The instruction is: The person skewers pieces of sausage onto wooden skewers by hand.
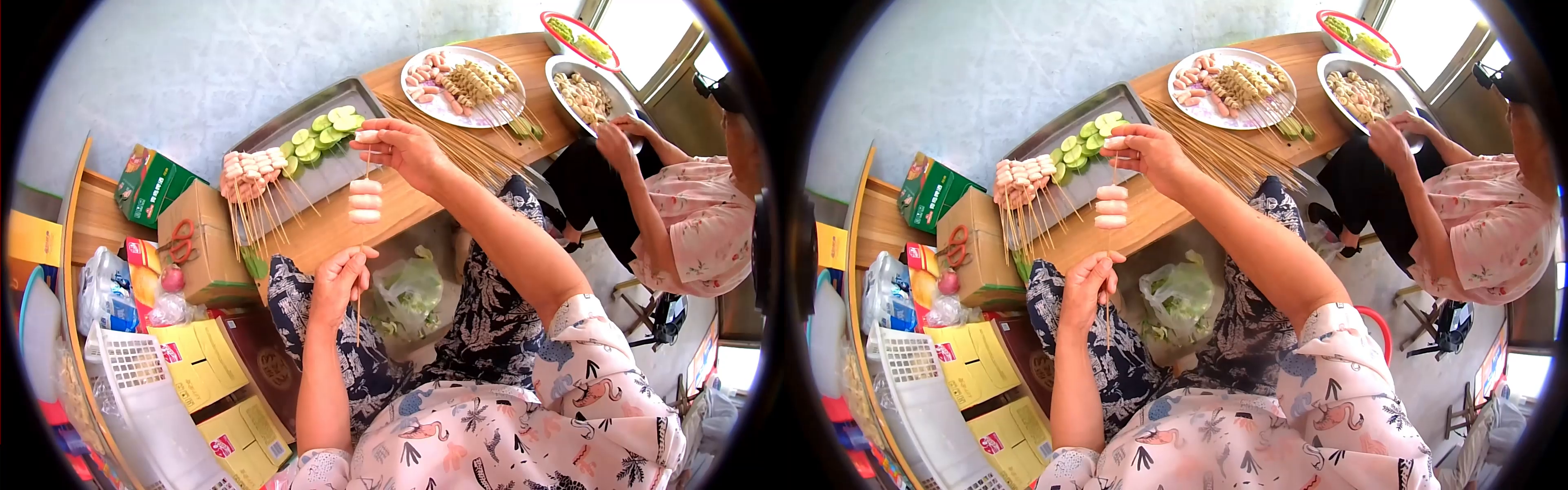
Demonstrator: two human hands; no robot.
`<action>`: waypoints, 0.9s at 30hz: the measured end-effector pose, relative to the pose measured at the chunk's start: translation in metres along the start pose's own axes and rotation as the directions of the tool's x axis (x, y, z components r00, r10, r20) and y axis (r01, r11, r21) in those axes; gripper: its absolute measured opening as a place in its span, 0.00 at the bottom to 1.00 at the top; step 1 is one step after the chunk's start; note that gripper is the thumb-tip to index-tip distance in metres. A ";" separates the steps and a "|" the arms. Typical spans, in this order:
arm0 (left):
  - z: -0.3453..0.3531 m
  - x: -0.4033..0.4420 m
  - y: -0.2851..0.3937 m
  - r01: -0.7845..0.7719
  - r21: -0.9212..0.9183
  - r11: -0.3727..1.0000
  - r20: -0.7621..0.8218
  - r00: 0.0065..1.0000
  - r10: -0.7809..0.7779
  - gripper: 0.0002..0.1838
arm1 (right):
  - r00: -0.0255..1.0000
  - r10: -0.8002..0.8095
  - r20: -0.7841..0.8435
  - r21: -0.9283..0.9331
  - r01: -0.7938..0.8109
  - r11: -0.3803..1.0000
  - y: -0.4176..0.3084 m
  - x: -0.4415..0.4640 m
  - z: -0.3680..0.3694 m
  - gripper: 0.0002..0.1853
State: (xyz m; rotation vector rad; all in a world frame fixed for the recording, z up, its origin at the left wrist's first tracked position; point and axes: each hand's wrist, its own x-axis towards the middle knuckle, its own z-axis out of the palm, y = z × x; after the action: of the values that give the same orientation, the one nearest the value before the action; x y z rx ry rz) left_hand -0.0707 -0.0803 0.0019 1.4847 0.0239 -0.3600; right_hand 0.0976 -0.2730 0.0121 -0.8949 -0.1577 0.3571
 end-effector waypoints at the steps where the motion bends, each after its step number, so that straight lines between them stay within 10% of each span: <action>1: 0.000 0.000 0.000 -0.002 0.002 1.000 -0.001 1.000 0.002 0.13 | 1.000 -0.006 0.012 -0.007 0.006 1.000 0.000 -0.001 0.000 0.14; 27: -0.001 -0.001 -0.002 -0.020 0.008 1.000 -0.038 0.999 0.021 0.14 | 0.994 0.088 0.067 -0.007 -0.088 0.996 0.004 -0.008 0.011 0.15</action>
State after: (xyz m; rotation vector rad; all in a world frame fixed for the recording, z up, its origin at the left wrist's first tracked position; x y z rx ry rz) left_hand -0.0720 -0.0792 -0.0003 1.4984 0.0377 -0.3156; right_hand 0.0859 -0.2655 0.0160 -0.8961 -0.1814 0.4696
